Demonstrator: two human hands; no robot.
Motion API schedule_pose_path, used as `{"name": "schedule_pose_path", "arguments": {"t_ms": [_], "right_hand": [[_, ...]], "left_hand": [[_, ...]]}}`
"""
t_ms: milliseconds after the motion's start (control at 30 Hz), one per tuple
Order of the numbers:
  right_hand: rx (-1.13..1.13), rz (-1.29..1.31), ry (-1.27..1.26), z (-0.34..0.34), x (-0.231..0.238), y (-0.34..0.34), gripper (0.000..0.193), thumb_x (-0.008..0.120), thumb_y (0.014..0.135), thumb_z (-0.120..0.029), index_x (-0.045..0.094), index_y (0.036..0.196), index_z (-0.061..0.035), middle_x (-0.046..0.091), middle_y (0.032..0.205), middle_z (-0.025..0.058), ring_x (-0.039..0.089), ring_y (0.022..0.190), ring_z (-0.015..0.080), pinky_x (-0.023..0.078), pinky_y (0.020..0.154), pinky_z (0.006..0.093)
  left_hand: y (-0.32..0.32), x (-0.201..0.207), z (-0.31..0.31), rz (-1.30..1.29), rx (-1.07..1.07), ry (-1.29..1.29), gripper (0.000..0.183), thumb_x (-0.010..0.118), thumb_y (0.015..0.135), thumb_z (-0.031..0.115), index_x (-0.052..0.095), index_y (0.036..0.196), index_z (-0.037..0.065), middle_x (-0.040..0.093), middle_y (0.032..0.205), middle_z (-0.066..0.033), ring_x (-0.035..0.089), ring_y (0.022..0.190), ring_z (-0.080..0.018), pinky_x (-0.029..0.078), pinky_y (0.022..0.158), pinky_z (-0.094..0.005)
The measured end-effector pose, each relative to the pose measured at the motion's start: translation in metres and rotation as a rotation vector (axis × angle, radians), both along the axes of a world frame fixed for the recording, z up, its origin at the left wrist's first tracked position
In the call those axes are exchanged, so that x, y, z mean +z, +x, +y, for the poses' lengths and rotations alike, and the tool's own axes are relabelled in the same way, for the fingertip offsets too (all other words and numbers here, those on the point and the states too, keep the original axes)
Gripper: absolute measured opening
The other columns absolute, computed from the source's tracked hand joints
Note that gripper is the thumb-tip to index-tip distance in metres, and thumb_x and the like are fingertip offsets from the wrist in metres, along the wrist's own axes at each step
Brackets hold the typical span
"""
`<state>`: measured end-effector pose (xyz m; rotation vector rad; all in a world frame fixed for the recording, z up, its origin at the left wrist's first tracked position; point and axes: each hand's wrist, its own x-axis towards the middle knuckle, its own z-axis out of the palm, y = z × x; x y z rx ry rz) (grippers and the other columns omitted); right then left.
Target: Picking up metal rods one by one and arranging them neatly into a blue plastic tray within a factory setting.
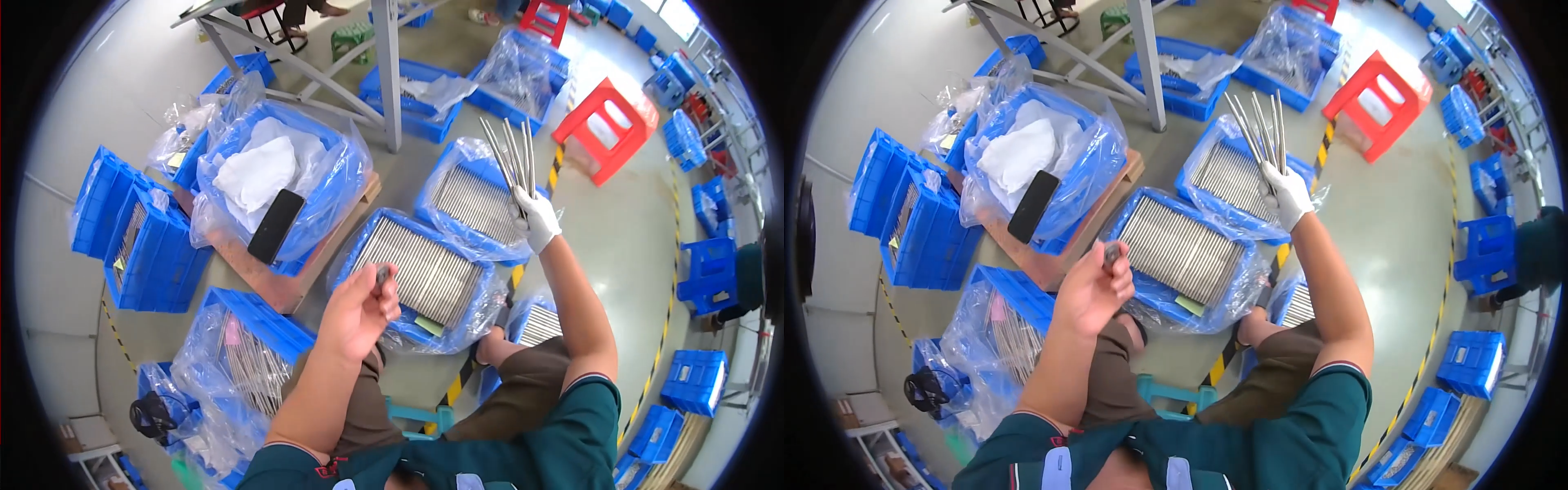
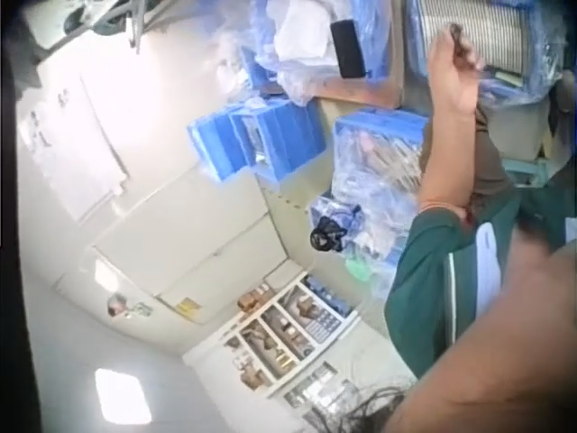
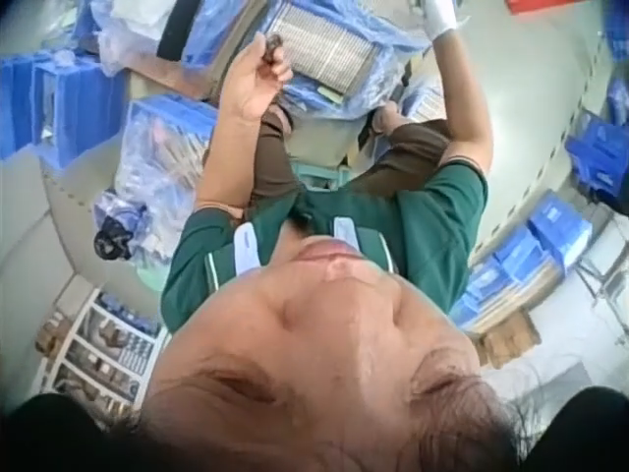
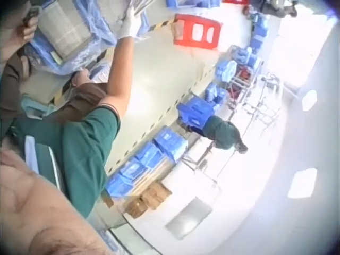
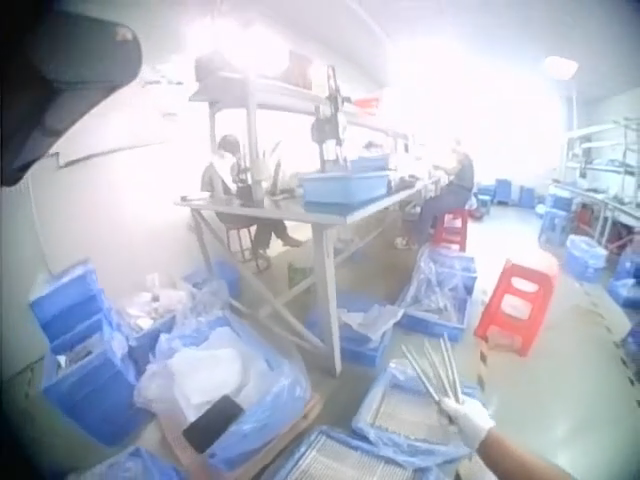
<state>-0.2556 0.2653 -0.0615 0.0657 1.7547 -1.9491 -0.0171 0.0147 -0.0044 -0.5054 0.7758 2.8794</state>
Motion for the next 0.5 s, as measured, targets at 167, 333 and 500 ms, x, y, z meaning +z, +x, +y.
{"name": "schedule_pose_path", "arguments": {"t_ms": [167, 333, 500], "right_hand": [[-0.077, 0.286, 0.001, 0.011, 0.093, 0.097, 0.021, 0.054, 0.090, -0.027, 0.050, 0.082, -0.0077, 0.050, 0.059, 0.0016, 0.038, 0.040, 0.0063, 0.026, 0.036, 0.0201], [-0.155, 0.444, 0.201, 0.011, 0.100, 0.182, 0.011, 0.061, 0.082, -0.012, 0.056, 0.077, -0.0037, 0.053, 0.060, 0.0000, 0.044, 0.050, 0.0050, 0.035, 0.046, 0.0208], [-0.079, 0.445, 0.308, 0.008, 0.072, 0.231, 0.013, 0.065, 0.081, -0.013, 0.059, 0.081, -0.0016, 0.052, 0.060, -0.0006, 0.045, 0.055, 0.0046, 0.039, 0.052, 0.0217]], "left_hand": [[0.003, -0.008, 0.004, 0.106, 0.050, 0.020, 0.032, 0.059, 0.088, 0.032, 0.056, 0.099, 0.002, 0.055, 0.072, -0.0010, 0.048, 0.059, -0.0104, 0.039, 0.055, -0.0251], [0.009, 0.000, 0.008, 0.294, 0.099, -0.127, 0.030, 0.060, 0.088, 0.030, 0.059, 0.099, 0.002, 0.058, 0.075, -0.0031, 0.050, 0.060, -0.0108, 0.041, 0.056, -0.0242], [0.013, 0.001, 0.006, 0.384, 0.126, -0.101, 0.031, 0.061, 0.087, 0.029, 0.059, 0.099, 0.000, 0.056, 0.071, -0.0035, 0.046, 0.059, -0.0100, 0.039, 0.056, -0.0225]]}}
